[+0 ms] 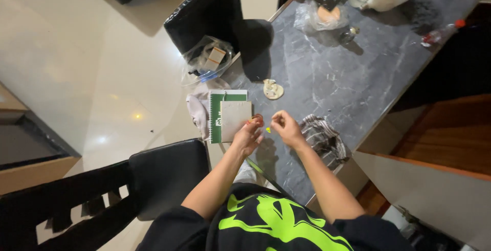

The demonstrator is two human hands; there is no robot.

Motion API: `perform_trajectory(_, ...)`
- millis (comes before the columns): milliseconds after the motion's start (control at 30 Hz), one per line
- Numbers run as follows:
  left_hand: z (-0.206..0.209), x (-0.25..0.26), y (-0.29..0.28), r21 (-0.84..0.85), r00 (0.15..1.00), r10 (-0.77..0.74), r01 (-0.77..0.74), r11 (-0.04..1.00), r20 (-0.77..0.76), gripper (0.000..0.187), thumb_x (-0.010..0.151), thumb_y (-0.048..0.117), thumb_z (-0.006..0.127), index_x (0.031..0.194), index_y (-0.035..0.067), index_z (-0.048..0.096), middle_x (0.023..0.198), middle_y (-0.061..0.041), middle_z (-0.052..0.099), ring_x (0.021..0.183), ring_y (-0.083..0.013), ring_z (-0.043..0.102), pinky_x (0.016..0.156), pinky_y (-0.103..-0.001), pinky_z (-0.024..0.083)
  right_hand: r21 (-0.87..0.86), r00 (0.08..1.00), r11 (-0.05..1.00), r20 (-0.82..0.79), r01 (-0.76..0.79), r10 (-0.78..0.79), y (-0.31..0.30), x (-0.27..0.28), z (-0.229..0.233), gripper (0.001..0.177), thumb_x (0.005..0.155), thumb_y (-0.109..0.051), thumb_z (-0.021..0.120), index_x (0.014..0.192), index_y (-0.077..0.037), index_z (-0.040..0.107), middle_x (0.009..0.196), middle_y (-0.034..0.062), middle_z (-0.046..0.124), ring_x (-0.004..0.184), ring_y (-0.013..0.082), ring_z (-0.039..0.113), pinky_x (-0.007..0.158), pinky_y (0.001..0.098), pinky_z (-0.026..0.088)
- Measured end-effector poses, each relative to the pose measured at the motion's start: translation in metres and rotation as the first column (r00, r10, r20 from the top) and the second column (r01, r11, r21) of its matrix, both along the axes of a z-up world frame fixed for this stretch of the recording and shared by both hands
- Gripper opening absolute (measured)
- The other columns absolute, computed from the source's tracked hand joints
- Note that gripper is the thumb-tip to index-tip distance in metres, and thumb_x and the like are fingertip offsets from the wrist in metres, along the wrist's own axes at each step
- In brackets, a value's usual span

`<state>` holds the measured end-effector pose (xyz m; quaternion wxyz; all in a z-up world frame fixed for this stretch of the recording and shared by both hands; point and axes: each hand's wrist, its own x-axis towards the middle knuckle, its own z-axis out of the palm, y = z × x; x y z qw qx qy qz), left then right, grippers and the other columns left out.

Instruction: Organizing various household items and craft supplies on a table and placing them into a storage cabinet.

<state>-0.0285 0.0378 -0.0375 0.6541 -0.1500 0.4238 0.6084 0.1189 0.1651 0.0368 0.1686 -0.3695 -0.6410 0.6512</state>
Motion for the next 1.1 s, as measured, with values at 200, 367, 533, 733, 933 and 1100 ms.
perform_trajectory(200,0.034,0.018,0.008,-0.096,0.996,-0.063,0.069,0.993,0.057,0.024,0.095,0.036,0.067,0.117,0.025,0.067,0.109,0.008,0.066,0.098,-0.0134,0.061,0.080,-0.034,0.047,0.075,0.996,0.996,0.073,-0.055,0.049,-0.008,0.032,0.016,0.025,0.088,-0.003,0.076,0.108,-0.005,0.061,0.090,0.0008,0.066,0.083,0.0082,0.064,0.077,0.0249,0.054)
perform_trajectory(367,0.052,0.027,-0.007,0.033,0.963,-0.253,0.251,0.967,0.096,0.025,0.096,0.039,0.064,0.115,0.025,0.069,0.110,0.008,0.067,0.103,-0.0131,0.061,0.085,-0.036,0.049,-0.085,0.994,0.990,-0.017,-0.110,0.109,-0.010,0.036,0.031,0.029,0.085,-0.003,0.077,0.107,-0.006,0.058,0.091,0.0001,0.066,0.085,0.0077,0.064,0.076,0.0242,0.054)
perform_trajectory(533,0.078,0.043,-0.019,0.123,0.937,-0.336,0.324,0.938,0.091,0.037,0.099,0.051,0.061,0.113,0.019,0.071,0.109,0.003,0.067,0.104,-0.0144,0.062,0.084,-0.036,0.049,-0.018,0.999,1.000,0.041,-0.015,0.016,-0.015,0.047,0.031,0.029,0.084,-0.002,0.078,0.105,-0.005,0.058,0.090,0.0010,0.068,0.084,0.0076,0.066,0.074,0.0240,0.056)
perform_trajectory(733,0.057,0.066,-0.040,-0.024,0.844,-0.422,0.440,0.898,-0.330,0.029,0.094,0.037,0.075,0.117,0.021,0.071,0.112,0.002,0.065,0.104,-0.0116,0.061,0.089,-0.039,0.050,-0.065,0.998,0.997,0.036,-0.043,0.045,-0.029,0.068,0.037,0.025,0.082,-0.001,0.080,0.099,-0.005,0.060,0.087,-0.0001,0.069,0.081,0.0071,0.067,0.073,0.0241,0.056)
perform_trajectory(933,0.109,0.080,-0.054,0.031,0.849,-0.510,0.519,0.854,-0.139,0.028,0.090,0.036,0.069,0.114,0.021,0.066,0.114,0.012,0.070,0.105,-0.0141,0.066,0.088,-0.044,0.051,0.072,0.993,0.995,0.095,-0.074,0.067,-0.037,0.104,0.040,0.018,0.085,-0.005,0.080,0.095,-0.004,0.065,0.087,0.0018,0.070,0.080,0.0088,0.067,0.073,0.0261,0.056)
perform_trajectory(1100,0.102,0.094,-0.063,-0.135,0.624,-0.661,0.677,0.724,-0.416,0.028,0.088,0.032,0.070,0.111,0.018,0.068,0.103,0.004,0.069,0.100,-0.0119,0.065,0.083,-0.044,0.055,-0.139,0.914,0.905,-0.003,-0.401,0.405,-0.058,0.110,0.134,0.067,0.071,-0.002,0.072,0.135,-0.012,0.056,0.115,-0.0049,0.067,0.106,0.0050,0.064,0.086,0.0294,0.058)
